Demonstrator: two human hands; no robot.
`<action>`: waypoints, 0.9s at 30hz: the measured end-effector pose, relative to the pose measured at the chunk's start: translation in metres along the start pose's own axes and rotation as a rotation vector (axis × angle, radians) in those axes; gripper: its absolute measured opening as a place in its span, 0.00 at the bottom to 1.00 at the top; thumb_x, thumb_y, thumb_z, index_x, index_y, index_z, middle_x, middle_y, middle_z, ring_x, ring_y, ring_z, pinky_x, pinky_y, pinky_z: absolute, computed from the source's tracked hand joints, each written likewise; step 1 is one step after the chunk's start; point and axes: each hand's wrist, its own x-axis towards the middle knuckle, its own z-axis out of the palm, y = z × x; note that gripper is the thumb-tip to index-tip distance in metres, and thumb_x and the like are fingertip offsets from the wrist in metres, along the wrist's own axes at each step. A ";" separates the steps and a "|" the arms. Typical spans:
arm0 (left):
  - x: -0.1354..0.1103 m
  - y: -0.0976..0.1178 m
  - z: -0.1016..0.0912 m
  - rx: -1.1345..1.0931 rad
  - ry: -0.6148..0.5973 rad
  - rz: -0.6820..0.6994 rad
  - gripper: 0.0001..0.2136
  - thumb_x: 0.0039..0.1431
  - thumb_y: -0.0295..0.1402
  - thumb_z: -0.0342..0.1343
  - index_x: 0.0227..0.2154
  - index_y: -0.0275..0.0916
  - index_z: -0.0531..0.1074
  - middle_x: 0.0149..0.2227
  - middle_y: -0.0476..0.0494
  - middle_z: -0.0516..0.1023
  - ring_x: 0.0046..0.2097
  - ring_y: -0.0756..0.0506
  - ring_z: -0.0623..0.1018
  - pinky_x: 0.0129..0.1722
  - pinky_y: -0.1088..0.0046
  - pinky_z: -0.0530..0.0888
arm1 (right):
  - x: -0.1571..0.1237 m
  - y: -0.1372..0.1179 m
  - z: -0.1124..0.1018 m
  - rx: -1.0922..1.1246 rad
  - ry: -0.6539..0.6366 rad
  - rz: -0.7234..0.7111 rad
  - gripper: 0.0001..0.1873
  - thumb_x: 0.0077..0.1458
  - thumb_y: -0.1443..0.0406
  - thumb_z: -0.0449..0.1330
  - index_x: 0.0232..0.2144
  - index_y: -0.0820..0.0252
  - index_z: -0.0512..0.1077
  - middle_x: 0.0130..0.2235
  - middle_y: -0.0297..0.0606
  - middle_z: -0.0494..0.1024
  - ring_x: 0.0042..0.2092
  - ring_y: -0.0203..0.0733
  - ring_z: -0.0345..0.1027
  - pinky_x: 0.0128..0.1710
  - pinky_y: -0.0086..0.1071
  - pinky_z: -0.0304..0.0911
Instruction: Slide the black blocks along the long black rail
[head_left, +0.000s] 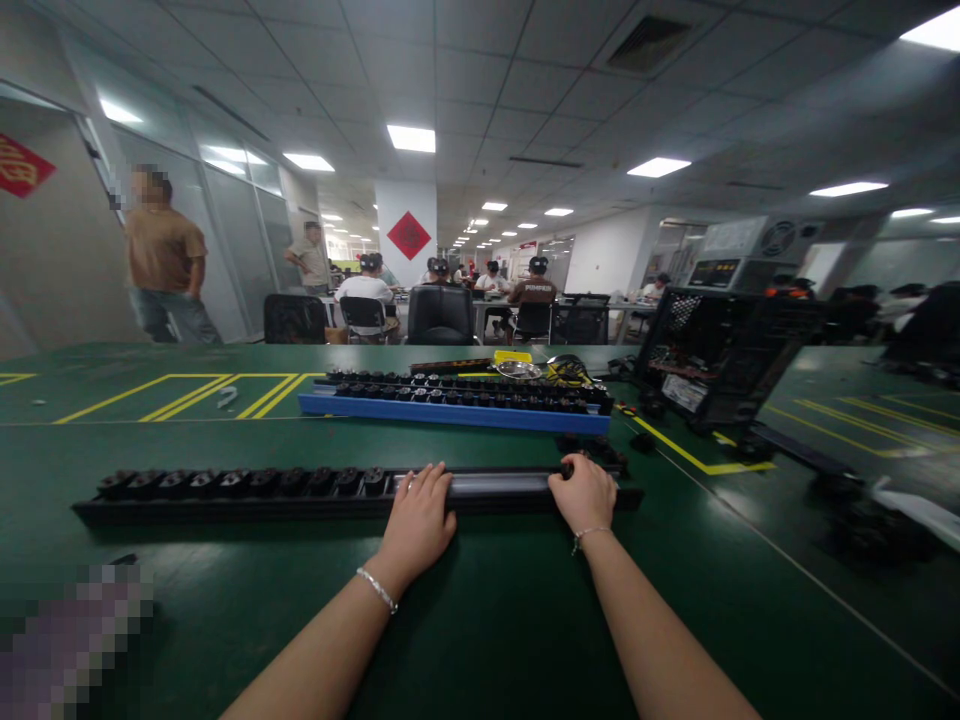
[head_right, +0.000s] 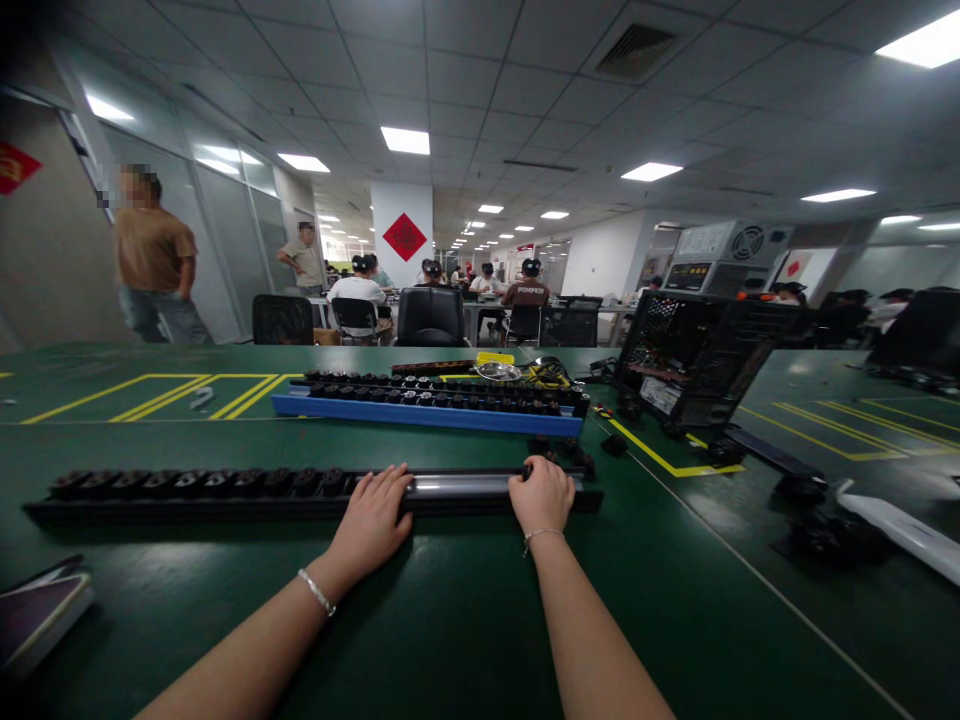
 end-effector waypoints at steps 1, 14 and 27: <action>0.000 0.000 0.000 -0.001 0.002 0.001 0.21 0.53 0.32 0.49 0.52 0.38 0.67 0.58 0.40 0.66 0.60 0.40 0.64 0.61 0.55 0.57 | 0.000 0.001 -0.001 0.001 0.001 0.005 0.13 0.45 0.66 0.53 0.36 0.58 0.70 0.40 0.40 0.75 0.47 0.47 0.63 0.49 0.38 0.49; -0.001 -0.001 0.000 -0.003 -0.004 0.003 0.21 0.54 0.32 0.48 0.52 0.37 0.66 0.59 0.40 0.66 0.61 0.40 0.63 0.61 0.55 0.56 | 0.004 0.007 -0.004 -0.009 0.007 0.039 0.14 0.45 0.66 0.53 0.37 0.58 0.70 0.40 0.41 0.75 0.48 0.47 0.63 0.51 0.40 0.49; -0.001 -0.002 0.003 0.006 0.005 0.005 0.21 0.53 0.31 0.49 0.52 0.38 0.67 0.59 0.41 0.66 0.60 0.40 0.63 0.61 0.56 0.56 | 0.006 0.011 -0.007 -0.047 -0.010 0.073 0.16 0.45 0.65 0.53 0.38 0.58 0.71 0.42 0.41 0.75 0.48 0.47 0.63 0.51 0.39 0.50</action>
